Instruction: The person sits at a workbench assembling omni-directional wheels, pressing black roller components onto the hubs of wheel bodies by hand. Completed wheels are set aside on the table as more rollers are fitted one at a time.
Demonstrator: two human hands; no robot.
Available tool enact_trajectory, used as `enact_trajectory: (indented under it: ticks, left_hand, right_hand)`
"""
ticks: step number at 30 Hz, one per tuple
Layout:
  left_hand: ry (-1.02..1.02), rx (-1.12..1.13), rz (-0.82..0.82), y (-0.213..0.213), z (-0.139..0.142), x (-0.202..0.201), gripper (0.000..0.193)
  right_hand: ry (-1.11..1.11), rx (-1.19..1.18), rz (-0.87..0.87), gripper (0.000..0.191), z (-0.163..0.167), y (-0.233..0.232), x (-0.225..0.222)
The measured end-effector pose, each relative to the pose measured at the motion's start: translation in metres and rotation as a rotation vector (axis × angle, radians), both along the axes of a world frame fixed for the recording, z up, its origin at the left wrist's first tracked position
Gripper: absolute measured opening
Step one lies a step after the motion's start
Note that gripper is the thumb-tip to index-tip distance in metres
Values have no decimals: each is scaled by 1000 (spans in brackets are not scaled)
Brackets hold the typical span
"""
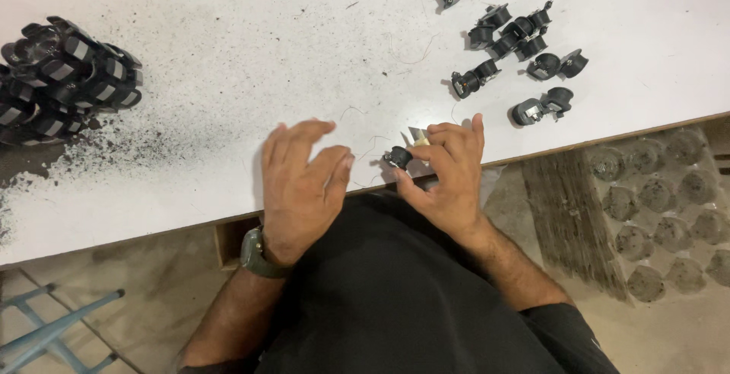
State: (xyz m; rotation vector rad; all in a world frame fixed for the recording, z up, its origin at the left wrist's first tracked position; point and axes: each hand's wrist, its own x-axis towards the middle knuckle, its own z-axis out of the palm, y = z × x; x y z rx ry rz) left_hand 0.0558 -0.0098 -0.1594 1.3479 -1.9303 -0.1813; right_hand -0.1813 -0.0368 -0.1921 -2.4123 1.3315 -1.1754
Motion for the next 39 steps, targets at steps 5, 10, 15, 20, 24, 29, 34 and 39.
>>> enact_trajectory:
  ticks: [5,10,15,20,24,29,34,39]
  left_hand:
    - [-28,-144,-100,-1,6,-4,40]
    - [133,124,-195,-2,0,-21,34]
    - [259,233,-187,-5,-8,-26,14]
    - [246,247,-151,1,-8,-21,8]
    - [305,290,-224,7,-6,-19,5]
    - [15,162,-72,7,-3,-18,6]
    - [-62,202,4,6,12,-7,31]
    - [67,24,-109,16,21,-13,39]
  right_hand:
    - [-69,76,25,33,-1,1,-4]
    - [-135,63,118,33,-3,1,-7]
    - [-122,13,117,36,-7,3,-5]
    - [-37,-75,26,39,-11,2,-4]
    - [43,-63,-18,39,-12,2,-2]
    - [72,-39,-50,40,-10,2,4]
    - [61,-63,-48,39,-9,4,-3]
    - [-54,-189,30,29,-14,13,-14]
